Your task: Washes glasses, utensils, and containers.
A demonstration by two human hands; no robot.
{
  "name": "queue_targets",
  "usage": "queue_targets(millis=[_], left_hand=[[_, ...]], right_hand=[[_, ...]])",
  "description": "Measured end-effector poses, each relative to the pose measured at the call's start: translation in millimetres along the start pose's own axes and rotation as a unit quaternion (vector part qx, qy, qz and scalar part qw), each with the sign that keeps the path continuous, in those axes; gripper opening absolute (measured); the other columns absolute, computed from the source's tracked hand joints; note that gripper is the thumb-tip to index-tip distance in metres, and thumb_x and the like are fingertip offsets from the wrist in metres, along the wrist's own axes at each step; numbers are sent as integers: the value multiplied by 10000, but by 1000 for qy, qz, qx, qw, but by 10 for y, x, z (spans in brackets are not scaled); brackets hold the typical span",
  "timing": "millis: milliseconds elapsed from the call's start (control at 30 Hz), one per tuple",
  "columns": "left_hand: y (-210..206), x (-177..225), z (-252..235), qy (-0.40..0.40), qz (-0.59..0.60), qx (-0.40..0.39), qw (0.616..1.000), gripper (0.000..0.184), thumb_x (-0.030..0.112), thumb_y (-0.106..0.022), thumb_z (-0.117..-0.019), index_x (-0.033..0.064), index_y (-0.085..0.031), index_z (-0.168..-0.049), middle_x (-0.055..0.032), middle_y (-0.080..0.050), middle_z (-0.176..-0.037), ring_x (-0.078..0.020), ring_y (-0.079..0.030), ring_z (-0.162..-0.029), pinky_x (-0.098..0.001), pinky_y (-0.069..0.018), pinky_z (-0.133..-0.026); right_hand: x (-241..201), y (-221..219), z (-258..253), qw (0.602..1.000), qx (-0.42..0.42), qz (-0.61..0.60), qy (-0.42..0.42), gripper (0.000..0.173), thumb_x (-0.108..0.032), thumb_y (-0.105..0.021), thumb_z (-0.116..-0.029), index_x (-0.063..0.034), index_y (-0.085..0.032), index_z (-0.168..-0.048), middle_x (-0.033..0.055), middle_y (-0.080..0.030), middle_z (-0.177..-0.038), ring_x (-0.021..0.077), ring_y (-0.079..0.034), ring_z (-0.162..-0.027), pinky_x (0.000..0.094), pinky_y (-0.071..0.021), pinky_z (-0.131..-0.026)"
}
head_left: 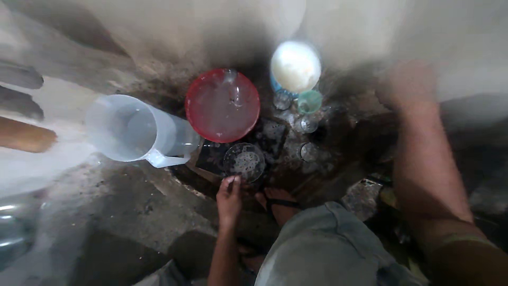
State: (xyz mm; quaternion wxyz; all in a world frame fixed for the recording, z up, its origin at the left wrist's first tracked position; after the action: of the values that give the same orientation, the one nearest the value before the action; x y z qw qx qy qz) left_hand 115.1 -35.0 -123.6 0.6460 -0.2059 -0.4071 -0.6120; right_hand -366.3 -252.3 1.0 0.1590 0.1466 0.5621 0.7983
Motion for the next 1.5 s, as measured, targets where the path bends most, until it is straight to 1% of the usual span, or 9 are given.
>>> queue_targets(millis=[167, 300, 400, 567, 933, 1133, 1233, 1367, 1500], left_hand=[[-339, 111, 49, 16, -13, -28, 999, 263, 211, -531, -1078, 12, -615, -1229, -106, -721, -1028, -191, -723, -855, -357, -628, -726], [-589, 278, 140, -24, -36, -107, 993, 297, 218, -519, -1082, 16, -610, -1279, -111, -722, -1088, -207, -730, -915, -376, -638, -766], [-497, 173, 172, -13, -31, -94, 995, 302, 208, -518, -1080, 5, -602, -1287, -128, -718, -1101, -218, -737, -901, -380, -643, -748], [-161, -83, 188, 12, -18, -6, 1000, 250, 156, -542, -1068, -21, -622, -1226, -120, -722, -1058, -192, -739, -885, -359, -646, -764], [-206, -81, 259, 13, 7, -31, 999, 249, 169, -541, -1071, 1, -626, -1235, -124, -729, -1046, -218, -742, -888, -376, -650, -757], [2, 91, 194, -37, -72, 32, 996, 209, 177, -572, -1051, 24, -667, -1155, -63, -713, -1047, -115, -696, -908, -306, -600, -799], [104, 393, 115, -84, -80, 69, 991, 249, 201, -596, -1036, 24, -657, -1201, -88, -691, -1153, -150, -674, -1037, -364, -580, -900], [218, 1019, -29, -168, -113, 102, 974, 481, 261, -636, -1020, 61, -508, -1439, -112, -585, -1412, -196, -611, -1244, -407, -544, -1023], [211, 1598, -191, -252, -187, 111, 943, 955, 423, -752, -919, 215, -165, -1643, -114, -241, -1670, -235, -437, -1439, -425, -500, -1093]], right_hand=[[-1795, 346, 390, 936, 86, -228, 253, 473, -360, -637, -994, -80, -572, -1370, 141, -696, -1202, 307, -696, -1080, 526, -570, -943], [-3096, -202, -3, 874, 6, -343, 344, 456, -445, -713, -944, -21, -678, -1109, 188, -656, -1177, 326, -639, -1129, 520, -523, -997], [-3462, -693, -88, 892, -125, -284, 329, 666, -553, -668, -949, 15, -631, -1294, 241, -611, -1337, 365, -588, -1268, 554, -474, -1080], [-3553, -1024, 197, 894, -145, -148, 396, 707, -425, -823, -844, -74, -572, -1404, 220, -529, -1434, 398, -567, -1275, 618, -494, -1023], [-3563, -1286, 220, 878, -237, -302, 285, 504, -442, -673, -969, -29, -667, -1257, 201, -660, -1256, 345, -627, -1192, 599, -494, -1014], [-3411, -1534, 174, 761, -348, -539, 99, 423, -370, -629, -1005, -103, -587, -1330, 138, -649, -1151, 242, -642, -941, 425, -547, -740], [-3448, -1611, 298, 696, -409, -588, 50, 497, -383, -634, -996, -159, -513, -1423, 141, -606, -1266, 279, -614, -1072, 482, -543, -815], [-3559, -1571, 515, 630, -462, -622, 59, 429, -432, -618, -1007, -131, -568, -1308, 89, -639, -1050, 182, -638, -854, 342, -556, -679], [-3550, -1414, 815, 656, -489, -566, 105, 503, -512, -632, -980, -115, -620, -1290, 93, -664, -1100, 188, -643, -911, 358, -549, -730]])
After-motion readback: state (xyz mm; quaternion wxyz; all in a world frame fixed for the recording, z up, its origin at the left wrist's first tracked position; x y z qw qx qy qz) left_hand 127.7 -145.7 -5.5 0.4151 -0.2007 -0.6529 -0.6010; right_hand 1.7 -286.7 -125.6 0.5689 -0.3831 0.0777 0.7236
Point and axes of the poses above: each hand's wrist, its own z-axis away from the middle knuckle, its own y-axis out of the back of the hand, x = y × z, the point moved 10 cm from there along -z, towards the middle knuckle
